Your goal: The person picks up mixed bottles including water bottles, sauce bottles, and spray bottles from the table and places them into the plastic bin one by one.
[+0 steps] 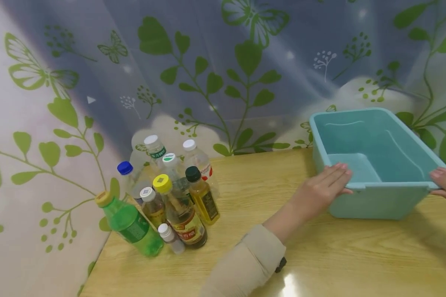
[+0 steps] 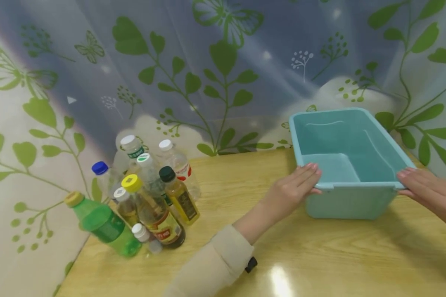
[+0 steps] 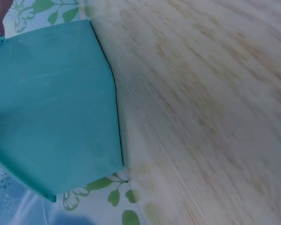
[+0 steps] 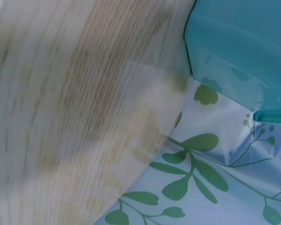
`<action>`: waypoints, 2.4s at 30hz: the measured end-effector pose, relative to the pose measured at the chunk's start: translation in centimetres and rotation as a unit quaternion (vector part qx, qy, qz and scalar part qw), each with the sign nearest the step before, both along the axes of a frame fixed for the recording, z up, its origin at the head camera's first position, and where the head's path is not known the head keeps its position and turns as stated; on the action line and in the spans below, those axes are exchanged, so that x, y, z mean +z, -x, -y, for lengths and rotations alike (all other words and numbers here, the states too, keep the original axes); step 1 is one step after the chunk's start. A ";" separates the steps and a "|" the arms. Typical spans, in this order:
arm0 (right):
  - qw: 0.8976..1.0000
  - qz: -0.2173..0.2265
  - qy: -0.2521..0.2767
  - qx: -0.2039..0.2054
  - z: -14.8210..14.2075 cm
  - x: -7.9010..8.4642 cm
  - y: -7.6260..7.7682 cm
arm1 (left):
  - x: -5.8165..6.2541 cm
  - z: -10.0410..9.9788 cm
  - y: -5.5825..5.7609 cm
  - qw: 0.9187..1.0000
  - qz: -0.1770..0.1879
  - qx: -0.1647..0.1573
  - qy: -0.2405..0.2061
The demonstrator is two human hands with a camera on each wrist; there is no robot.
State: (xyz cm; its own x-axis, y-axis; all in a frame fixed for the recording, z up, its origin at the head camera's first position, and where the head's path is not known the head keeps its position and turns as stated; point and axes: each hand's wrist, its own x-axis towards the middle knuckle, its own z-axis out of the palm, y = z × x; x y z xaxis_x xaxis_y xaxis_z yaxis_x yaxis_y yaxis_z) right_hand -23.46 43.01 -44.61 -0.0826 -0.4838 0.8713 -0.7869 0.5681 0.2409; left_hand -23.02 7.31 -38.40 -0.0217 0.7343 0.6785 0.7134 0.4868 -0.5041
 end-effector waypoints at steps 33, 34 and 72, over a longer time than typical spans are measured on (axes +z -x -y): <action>0.999 0.001 -0.048 -0.019 8.3 6.3 -5.7 | 0.2 4.6 -0.7 0.999 -0.020 -0.007 -0.028; 0.999 0.002 -0.047 -0.015 8.3 6.3 -5.7 | 0.2 4.7 -0.8 0.999 -0.021 -0.005 -0.027; 1.000 0.001 -0.017 0.004 12.9 6.7 -7.5 | 0.4 9.5 -3.0 0.999 0.010 -0.023 -0.029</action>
State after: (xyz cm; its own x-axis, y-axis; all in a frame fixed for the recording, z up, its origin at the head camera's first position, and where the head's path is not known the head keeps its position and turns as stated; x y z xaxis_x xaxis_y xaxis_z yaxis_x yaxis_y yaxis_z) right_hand -15.91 30.08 -37.87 -0.0794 -0.5144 0.8538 -0.7919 0.5528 0.2594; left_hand -20.07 -2.23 -38.01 -0.0027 0.6947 0.7193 0.7455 0.4808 -0.4615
